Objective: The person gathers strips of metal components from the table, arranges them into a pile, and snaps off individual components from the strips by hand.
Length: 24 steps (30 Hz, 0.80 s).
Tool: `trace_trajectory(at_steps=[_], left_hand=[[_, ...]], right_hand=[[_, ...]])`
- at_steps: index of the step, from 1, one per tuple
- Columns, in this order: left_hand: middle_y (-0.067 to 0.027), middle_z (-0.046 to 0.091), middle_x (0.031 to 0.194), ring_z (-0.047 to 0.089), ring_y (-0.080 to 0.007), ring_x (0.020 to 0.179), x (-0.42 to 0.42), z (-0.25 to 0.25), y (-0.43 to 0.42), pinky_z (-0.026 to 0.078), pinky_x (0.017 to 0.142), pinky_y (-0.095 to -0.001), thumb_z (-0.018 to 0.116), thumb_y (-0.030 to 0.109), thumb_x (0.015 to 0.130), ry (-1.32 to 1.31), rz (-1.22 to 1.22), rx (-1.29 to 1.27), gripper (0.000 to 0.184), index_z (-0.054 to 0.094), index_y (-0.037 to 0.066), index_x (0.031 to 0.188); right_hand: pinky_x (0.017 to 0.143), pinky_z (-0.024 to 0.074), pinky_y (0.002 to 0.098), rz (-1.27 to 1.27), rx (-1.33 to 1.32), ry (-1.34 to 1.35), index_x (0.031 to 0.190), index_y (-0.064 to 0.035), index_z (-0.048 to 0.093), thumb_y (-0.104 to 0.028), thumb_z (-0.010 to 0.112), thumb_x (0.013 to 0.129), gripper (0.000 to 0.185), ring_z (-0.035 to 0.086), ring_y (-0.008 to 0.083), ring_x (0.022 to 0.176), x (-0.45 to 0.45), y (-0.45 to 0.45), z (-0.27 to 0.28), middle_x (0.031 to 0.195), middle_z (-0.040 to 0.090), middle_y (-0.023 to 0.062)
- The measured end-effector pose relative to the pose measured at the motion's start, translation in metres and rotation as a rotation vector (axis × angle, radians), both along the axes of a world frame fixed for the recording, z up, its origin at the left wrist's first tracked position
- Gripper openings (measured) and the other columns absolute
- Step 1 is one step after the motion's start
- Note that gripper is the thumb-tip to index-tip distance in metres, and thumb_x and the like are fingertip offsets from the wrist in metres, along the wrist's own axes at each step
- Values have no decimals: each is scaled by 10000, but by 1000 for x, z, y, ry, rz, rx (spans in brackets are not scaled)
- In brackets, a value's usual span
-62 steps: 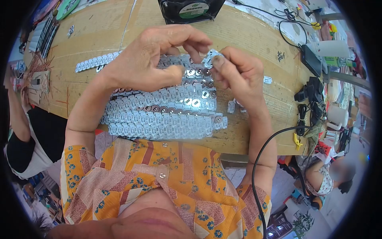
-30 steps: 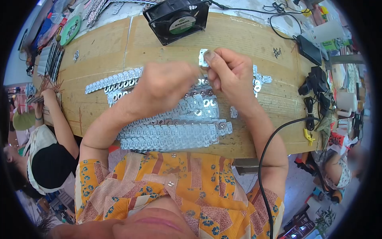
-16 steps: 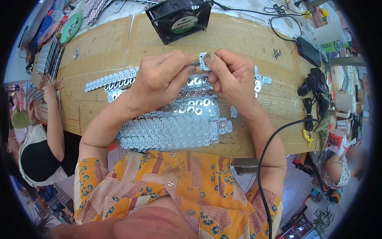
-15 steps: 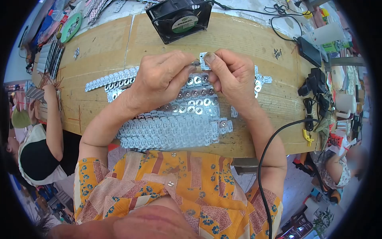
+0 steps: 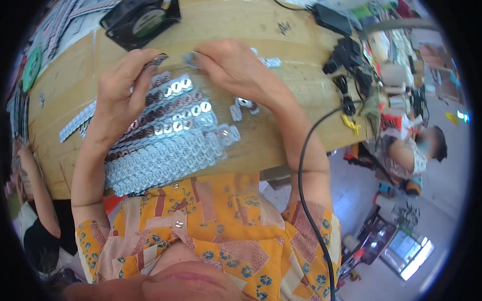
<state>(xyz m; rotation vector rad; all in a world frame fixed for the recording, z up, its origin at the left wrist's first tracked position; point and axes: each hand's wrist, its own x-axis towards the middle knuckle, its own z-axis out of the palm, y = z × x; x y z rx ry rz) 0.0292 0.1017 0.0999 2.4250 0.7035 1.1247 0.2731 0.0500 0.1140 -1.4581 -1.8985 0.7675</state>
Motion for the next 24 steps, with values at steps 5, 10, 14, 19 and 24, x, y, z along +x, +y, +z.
trace_trajectory(at_steps=[5,10,14,19,24], left_hand=[[-105,707,930,688,-153,787,-14,12,4,525,673,-279,632,2,916,58,-27,-234,182,686,-34,1086],[-68,713,827,669,-96,712,-22,20,4,529,652,-250,667,47,915,57,-13,-462,160,690,-40,1048],[-89,710,830,682,-132,736,-16,19,5,528,657,-275,686,44,894,60,-60,-296,145,688,-34,1016],[-140,690,831,685,-244,736,-14,12,3,526,656,-323,714,25,855,63,-86,-138,145,680,-28,986],[-156,683,840,677,-291,739,-16,12,3,530,668,-342,715,7,845,78,-82,-127,150,672,-26,985]], right_hand=[[635,474,492,19,145,-408,809,13,633,-158,617,933,212,586,434,659,7,11,7,691,590,235],[600,449,464,-92,123,-433,784,16,610,-168,625,944,244,581,418,645,10,10,12,680,584,224],[590,441,438,-82,62,-115,806,26,633,-155,632,944,227,571,396,634,-2,5,25,680,579,216],[558,425,384,34,105,-332,796,47,621,-118,637,933,214,543,238,549,14,11,0,618,527,164],[524,408,362,-148,-135,-133,794,59,600,-103,627,922,208,505,146,515,16,13,6,599,488,160]])
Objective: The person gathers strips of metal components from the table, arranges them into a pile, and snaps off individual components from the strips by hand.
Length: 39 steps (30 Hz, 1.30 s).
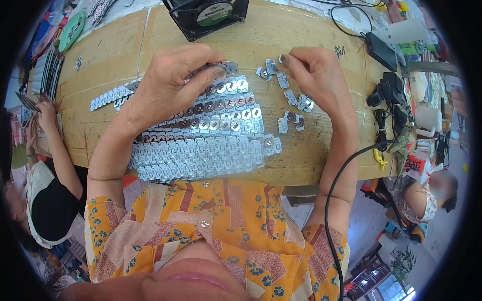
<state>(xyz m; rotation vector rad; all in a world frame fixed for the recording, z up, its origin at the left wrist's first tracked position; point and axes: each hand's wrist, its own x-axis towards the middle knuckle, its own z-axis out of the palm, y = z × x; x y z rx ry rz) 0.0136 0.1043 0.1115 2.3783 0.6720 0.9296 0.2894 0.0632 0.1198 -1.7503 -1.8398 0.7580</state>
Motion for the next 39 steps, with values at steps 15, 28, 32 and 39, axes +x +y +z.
trace_trajectory(at_steps=[15,28,32,39], left_hand=[[-162,675,842,676,-332,748,-4,0,2,526,660,-377,715,8,831,28,46,100,155,672,-15,978],[-140,673,791,690,-239,701,-5,4,-2,521,619,-325,714,38,855,17,17,-92,132,689,-17,973],[-133,683,789,694,-220,705,-2,6,-7,526,625,-308,717,44,855,-42,-33,-208,126,695,-13,965],[-168,672,810,671,-349,730,0,3,-7,535,645,-398,714,66,842,-81,-40,-152,138,679,20,967]], right_hand=[[704,507,414,258,417,-296,908,-50,707,-155,719,848,121,649,314,808,-40,6,-32,837,631,94],[563,452,194,82,144,540,941,22,725,-79,689,955,108,585,39,664,-44,-7,-7,762,683,13],[524,442,174,86,158,606,923,24,722,-27,683,946,68,581,39,608,-53,-14,-8,731,677,8],[519,457,231,1,40,518,827,21,700,-13,648,925,116,598,83,585,-47,-13,-3,667,661,34]])
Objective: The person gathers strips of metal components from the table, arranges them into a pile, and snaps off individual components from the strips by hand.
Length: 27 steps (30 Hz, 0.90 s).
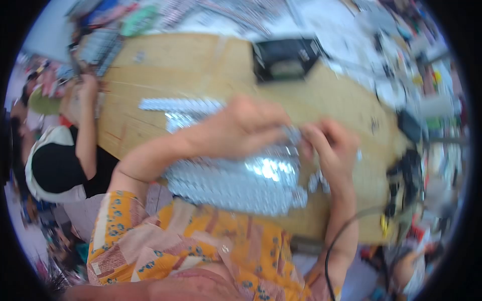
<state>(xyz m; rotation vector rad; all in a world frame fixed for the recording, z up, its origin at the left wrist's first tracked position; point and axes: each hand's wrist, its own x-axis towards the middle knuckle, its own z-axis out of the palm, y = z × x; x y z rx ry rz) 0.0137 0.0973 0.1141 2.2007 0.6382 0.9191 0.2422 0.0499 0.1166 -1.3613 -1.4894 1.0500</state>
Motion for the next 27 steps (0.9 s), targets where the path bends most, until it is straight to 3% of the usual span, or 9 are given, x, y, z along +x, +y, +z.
trace_trajectory(at_steps=[2,4,11,13,17,18,21,25,27], left_hand=[[-183,661,785,659,-396,715,2,-6,2,532,652,-455,710,92,838,-30,29,129,127,671,17,933],[-196,660,779,662,-399,734,0,-4,0,533,665,-459,697,105,843,-1,25,55,124,674,13,923],[-214,645,751,649,-421,742,1,-7,1,503,661,-495,690,123,836,20,68,50,141,658,-4,889],[-220,642,751,649,-425,748,1,-7,1,502,659,-495,686,114,830,14,59,63,139,646,-9,881],[-222,639,746,647,-432,745,4,-7,-5,498,656,-507,687,122,819,-17,61,50,145,646,-9,863],[-222,638,744,647,-434,743,2,-5,-4,497,656,-510,689,125,814,-13,68,62,148,647,-9,858],[-221,625,706,643,-434,719,3,-9,-1,489,638,-508,698,136,789,27,24,116,150,653,-6,808],[-218,604,657,628,-425,667,3,1,-5,468,604,-493,704,136,767,30,-112,-60,170,628,-13,739],[-215,597,641,619,-417,640,2,-1,-5,456,589,-486,700,131,763,-15,-143,-82,178,613,-18,718]], right_hand=[[522,455,232,10,24,42,832,31,689,-8,642,932,117,593,88,588,4,3,-4,685,659,38],[516,452,241,35,69,144,847,39,680,-20,649,939,114,589,93,588,-2,-1,-16,704,653,45],[545,451,235,143,306,-137,970,29,708,-8,643,952,77,589,90,615,-7,-1,-8,747,621,37],[539,447,236,114,288,-69,976,35,710,-12,642,953,85,592,87,622,-9,-3,-6,753,616,42],[534,446,229,86,-27,172,937,42,695,9,647,938,58,568,82,591,-2,-6,-6,711,614,38],[471,438,246,71,48,20,891,22,647,-44,633,969,104,578,101,551,0,-6,-12,732,636,46],[474,443,256,287,463,-417,867,17,620,-40,615,973,120,579,116,541,6,-3,-9,708,619,61],[481,453,267,468,527,-572,838,18,607,-43,620,967,143,578,135,529,15,-7,3,671,597,69],[493,423,296,393,337,-466,812,10,605,-58,635,952,158,568,167,539,13,-10,6,659,589,80]])
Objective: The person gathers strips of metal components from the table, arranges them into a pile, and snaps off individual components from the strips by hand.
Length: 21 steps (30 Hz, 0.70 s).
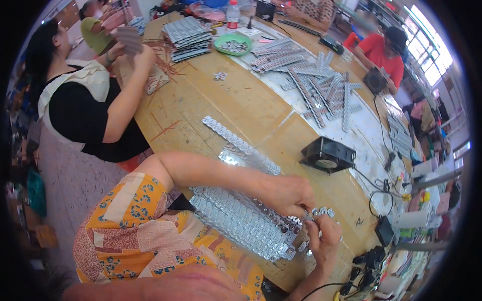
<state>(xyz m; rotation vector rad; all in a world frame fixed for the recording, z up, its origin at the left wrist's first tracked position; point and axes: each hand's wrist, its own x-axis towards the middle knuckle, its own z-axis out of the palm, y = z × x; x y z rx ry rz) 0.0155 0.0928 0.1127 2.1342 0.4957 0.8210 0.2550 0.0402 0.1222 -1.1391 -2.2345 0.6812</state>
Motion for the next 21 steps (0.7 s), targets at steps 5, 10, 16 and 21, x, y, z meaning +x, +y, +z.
trace_trajectory(at_steps=[5,10,16,21], left_hand=[[-221,611,660,618,-398,617,3,5,1,457,577,-465,687,104,754,-64,17,41,146,620,-24,736],[-208,604,632,627,-331,579,2,6,1,460,559,-429,702,112,769,-67,46,-15,161,625,-27,743],[-142,619,606,650,-187,566,-12,26,2,478,534,-355,702,132,824,-32,-99,-449,192,627,-31,756],[-83,663,628,659,-130,576,-10,17,17,508,544,-302,687,134,880,47,-74,-259,142,695,-7,864]], right_hand=[[554,400,385,-245,-480,286,791,5,595,-71,665,927,171,552,272,588,-9,-9,14,664,556,108],[481,422,271,-24,152,-60,840,-2,602,-98,613,974,165,565,125,537,-3,-5,6,663,610,63],[500,383,317,-159,-208,221,794,-5,585,-66,627,921,147,532,168,541,-11,-12,5,623,556,71],[451,359,289,-119,257,87,766,-7,588,-88,635,926,185,451,119,449,-14,0,-10,605,541,46]])
